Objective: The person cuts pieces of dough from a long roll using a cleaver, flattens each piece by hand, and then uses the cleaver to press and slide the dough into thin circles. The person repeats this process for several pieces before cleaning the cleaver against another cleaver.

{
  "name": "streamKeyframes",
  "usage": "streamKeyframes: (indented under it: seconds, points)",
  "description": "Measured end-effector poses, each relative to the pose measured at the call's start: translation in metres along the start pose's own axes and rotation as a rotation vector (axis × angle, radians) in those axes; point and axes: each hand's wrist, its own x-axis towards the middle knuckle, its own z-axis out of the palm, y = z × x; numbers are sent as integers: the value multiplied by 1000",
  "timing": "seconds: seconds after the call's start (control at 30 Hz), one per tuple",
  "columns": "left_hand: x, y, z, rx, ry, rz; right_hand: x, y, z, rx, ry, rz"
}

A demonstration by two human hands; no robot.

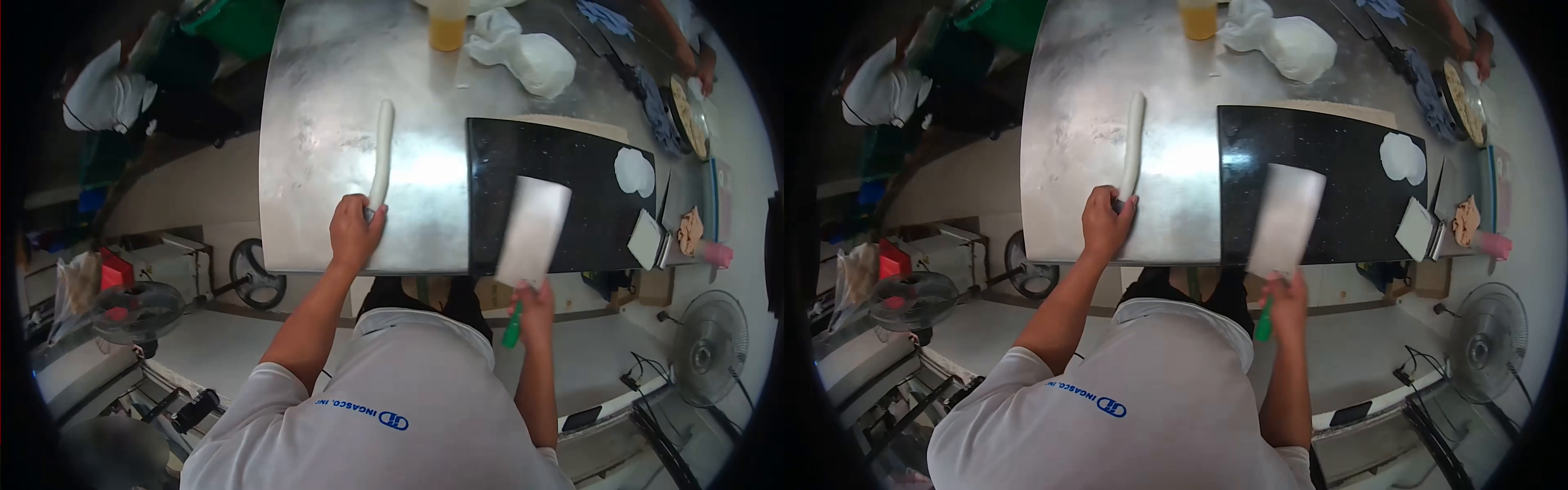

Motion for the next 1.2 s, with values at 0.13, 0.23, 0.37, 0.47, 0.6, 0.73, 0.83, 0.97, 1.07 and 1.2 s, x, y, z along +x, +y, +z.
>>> streamKeyframes:
  seconds: [0.13,0.23,0.37,0.47,0.6,0.73,0.83,0.97,1.07,1.2]
  points:
    - [8,-27,-15,-150,37,81,-23,-53,111,-1052,-166,-747]
    - [11,-43,-20,-130,-60,168,-17,-76,181,-1287,-334,-789]
    - [20,-36,-26,-132,-89,121,5,-67,205,-1382,-412,-714]
    - [26,-25,-36,-353,-128,-71,-3,-48,170,-1257,-403,-573]
    - [57,-18,-34,-201,-182,3,-45,-9,73,-1041,-351,-304]
    - [51,82,-5,-196,-404,517,-98,39,-24,-626,-125,-169]
    - [20,157,47,185,-636,1031,-126,54,-83,-373,90,-274]
    - [8,221,108,274,-756,1104,-120,24,-148,-46,366,-380]
    - [14,253,121,272,-813,1172,-30,-1,-170,246,604,-463]
    - [15,258,132,307,-788,1250,108,3,-190,603,449,20]
